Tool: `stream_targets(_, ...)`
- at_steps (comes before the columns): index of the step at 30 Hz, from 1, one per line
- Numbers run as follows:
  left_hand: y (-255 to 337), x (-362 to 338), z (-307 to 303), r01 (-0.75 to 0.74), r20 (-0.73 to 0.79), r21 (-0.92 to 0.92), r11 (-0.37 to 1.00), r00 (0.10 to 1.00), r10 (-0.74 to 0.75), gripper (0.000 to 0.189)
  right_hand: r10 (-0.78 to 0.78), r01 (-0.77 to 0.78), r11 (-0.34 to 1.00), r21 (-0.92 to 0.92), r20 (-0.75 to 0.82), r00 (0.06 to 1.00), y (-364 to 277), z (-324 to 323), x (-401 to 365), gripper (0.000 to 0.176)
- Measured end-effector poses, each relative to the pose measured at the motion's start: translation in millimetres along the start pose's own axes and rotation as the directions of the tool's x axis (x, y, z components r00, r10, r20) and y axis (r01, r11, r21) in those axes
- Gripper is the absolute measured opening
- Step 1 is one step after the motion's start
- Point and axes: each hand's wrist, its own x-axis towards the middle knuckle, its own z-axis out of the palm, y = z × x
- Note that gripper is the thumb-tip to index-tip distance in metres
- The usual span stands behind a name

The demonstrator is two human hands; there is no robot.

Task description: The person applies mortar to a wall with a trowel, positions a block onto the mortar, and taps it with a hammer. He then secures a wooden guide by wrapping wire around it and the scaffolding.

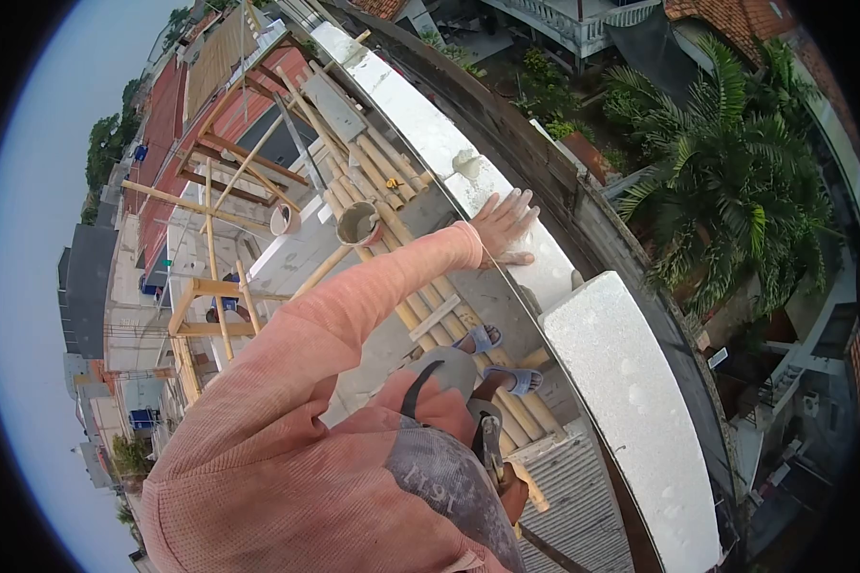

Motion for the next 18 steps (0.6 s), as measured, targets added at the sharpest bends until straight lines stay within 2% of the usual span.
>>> stream_targets(2, 0, 0, 2, -0.001, -0.003, 0.004, 1.0, 1.0, 0.001, 0.093, -0.06, 0.061, 0.998, 0.002, -0.059, 0.996, 0, -1, -1, 0.025)
stream_targets(8, -1, 1, 1, 0.028, 0.017, 0.005, 1.0, 0.999, -0.028, 0.094, -0.047, 0.047, 0.998, -0.047, -0.015, 0.999, 8, 0, 0, 0.028)
stream_targets(10, -1, 1, 0, 0.029, 0.034, -0.004, 1.0, 0.999, -0.029, 0.096, -0.059, 0.059, 0.998, -0.014, -0.011, 0.998, 9, 0, 5, 0.027)
stream_targets(12, -8, 4, 13, -0.009, -0.048, 0.016, 1.0, 0.999, 0.01, 0.094, -0.037, 0.037, 0.999, 0.004, 0.007, 0.999, 6, -4, 3, 0.027)
stream_targets(13, -5, 5, 10, 0.011, -0.029, 0.033, 0.999, 1.0, -0.01, 0.095, -0.019, 0.019, 1.0, 0.006, 0.018, 1.0, 5, -5, 5, 0.027)
stream_targets(15, -3, 6, 6, 0.021, -0.006, 0.024, 0.999, 1.0, -0.021, 0.096, -0.082, 0.082, 0.996, -0.025, -0.03, 0.996, 14, 0, 1, 0.027)
stream_targets(18, -3, 6, 9, 0.02, -0.037, 0.066, 0.998, 0.999, -0.018, 0.095, 0.002, 0.001, 0.998, -0.059, 0.039, 0.999, 18, -1, -3, 0.028)
